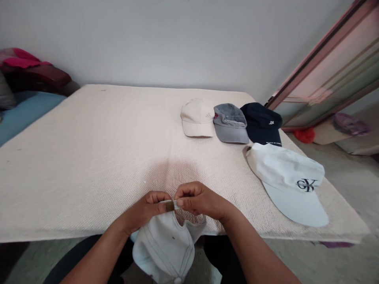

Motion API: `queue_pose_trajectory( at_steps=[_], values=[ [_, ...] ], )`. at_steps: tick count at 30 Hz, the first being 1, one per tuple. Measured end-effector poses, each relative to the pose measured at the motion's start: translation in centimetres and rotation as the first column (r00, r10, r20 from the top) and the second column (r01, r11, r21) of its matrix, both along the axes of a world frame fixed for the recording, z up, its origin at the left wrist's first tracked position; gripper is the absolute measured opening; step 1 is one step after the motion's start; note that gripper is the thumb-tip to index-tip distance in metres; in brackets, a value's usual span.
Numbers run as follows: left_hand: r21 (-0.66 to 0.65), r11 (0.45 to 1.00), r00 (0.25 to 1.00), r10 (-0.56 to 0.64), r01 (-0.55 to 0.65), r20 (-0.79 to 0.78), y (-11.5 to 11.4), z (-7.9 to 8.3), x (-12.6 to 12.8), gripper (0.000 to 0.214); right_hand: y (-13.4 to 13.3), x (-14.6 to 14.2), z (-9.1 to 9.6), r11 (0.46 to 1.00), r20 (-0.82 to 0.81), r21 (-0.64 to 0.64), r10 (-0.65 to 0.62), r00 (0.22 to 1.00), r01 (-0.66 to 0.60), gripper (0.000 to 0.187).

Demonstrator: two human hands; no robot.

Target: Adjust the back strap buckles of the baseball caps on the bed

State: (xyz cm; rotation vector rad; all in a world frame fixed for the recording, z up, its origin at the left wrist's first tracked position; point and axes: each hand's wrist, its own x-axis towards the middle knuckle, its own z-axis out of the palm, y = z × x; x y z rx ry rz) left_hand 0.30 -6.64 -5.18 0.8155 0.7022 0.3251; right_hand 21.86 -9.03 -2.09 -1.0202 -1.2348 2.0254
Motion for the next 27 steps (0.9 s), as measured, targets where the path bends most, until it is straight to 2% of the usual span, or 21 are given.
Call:
queue_pose_trajectory(
  at_steps=[5, 9, 18, 27],
  values=[
    [-0.002, 0.997, 0.997, 0.072, -0.072, -0.007, 0.0, -0.1, 0.1, 0.017, -0.1, -0.6, 0.1, 0.997, -0.083, -0.039, -0.064, 0.995, 0.061, 0.019],
    [0.006, 0.994, 0.993, 0.107, -0.107, -0.04, 0.0, 0.2, 0.2, 0.019, -0.2, -0.9, 0.1, 0.99, -0.086, -0.088, -0.113, 0.99, 0.106, 0.019],
    [0.054, 0.997, 0.997, 0.061, -0.058, -0.054, 0.1, 0.1, 0.2, 0.019, -0.3, -1.4, 0.1, 0.975, -0.068, -0.131, -0.187, 0.98, 0.177, 0.017],
    [0.064, 0.997, 0.997, 0.05, -0.047, -0.051, -0.1, 0.5, 0.3, 0.02, -0.4, -1.4, -0.1, 0.981, -0.016, -0.079, -0.177, 0.984, 0.175, 0.016]
  ],
)
